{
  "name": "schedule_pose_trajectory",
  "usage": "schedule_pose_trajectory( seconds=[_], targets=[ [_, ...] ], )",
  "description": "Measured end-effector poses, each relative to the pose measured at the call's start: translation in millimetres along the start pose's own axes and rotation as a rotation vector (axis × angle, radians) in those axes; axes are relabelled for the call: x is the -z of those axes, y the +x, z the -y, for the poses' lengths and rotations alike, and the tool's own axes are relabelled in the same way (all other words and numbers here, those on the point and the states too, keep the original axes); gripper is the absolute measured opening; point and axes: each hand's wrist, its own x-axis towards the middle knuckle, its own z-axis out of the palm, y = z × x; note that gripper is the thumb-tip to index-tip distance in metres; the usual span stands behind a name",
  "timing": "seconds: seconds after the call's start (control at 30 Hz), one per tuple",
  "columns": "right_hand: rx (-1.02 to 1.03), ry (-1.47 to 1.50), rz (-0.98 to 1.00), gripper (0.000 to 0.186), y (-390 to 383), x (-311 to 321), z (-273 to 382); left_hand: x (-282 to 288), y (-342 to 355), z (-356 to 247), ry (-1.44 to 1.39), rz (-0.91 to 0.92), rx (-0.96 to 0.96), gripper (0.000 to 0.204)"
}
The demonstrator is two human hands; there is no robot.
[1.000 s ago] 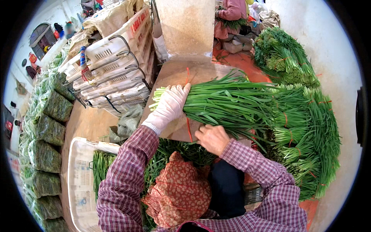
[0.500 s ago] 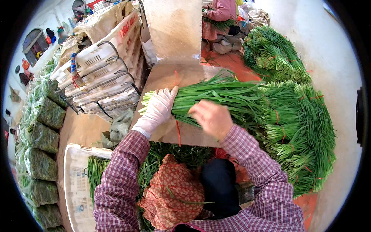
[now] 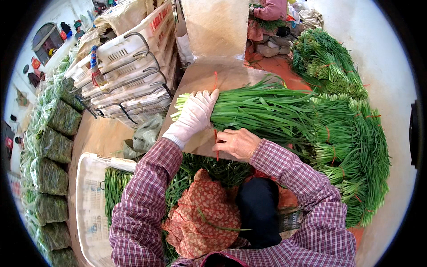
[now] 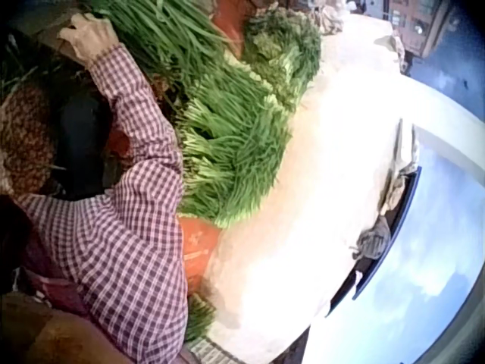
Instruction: The person sorts green onions from a white plastic crate, gathers them into a bunch, and secures the bunch with a red plastic tie.
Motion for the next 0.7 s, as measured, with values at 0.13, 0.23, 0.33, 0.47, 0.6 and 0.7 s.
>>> schedule_pose_trajectory(
  seconds=[0.13, 0.23, 0.33, 0.47, 0.6, 0.7],
  targets=[
    [0.014, -0.018, 0.018, 0.020, 7.8, -7.0, -12.2, -10.0, -1.0, 1.3, 0.043, -0.022, 0.001, 0.094],
    [0.018, -0.055, 0.077, 0.019, 14.3, -12.9, -17.2, -16.0, -1.3, 1.6, 0.073, -0.066, 0.004, 0.089],
    [0.013, -0.118, 0.087, 0.018, 18.8, -17.6, -18.6, -16.5, 0.4, 1.0, 0.032, -0.063, -0.002, 0.088],
    [0.033, -0.133, -0.028, 0.014, 19.2, -27.1, -20.9, -12.2, 1.6, 1.8, 0.000, -0.021, -0.002, 0.087],
    [-0.092, -0.055, -0.080, 0.012, 21.6, -31.4, -19.2, -15.6, 2.2, 3.1, -0.020, -0.055, -0.007, 0.087],
    [-0.106, 0.067, -0.162, 0.014, 26.4, -29.1, -9.8, -17.8, 4.9, 4.1, -0.020, -0.083, -0.018, 0.084]
  ],
)
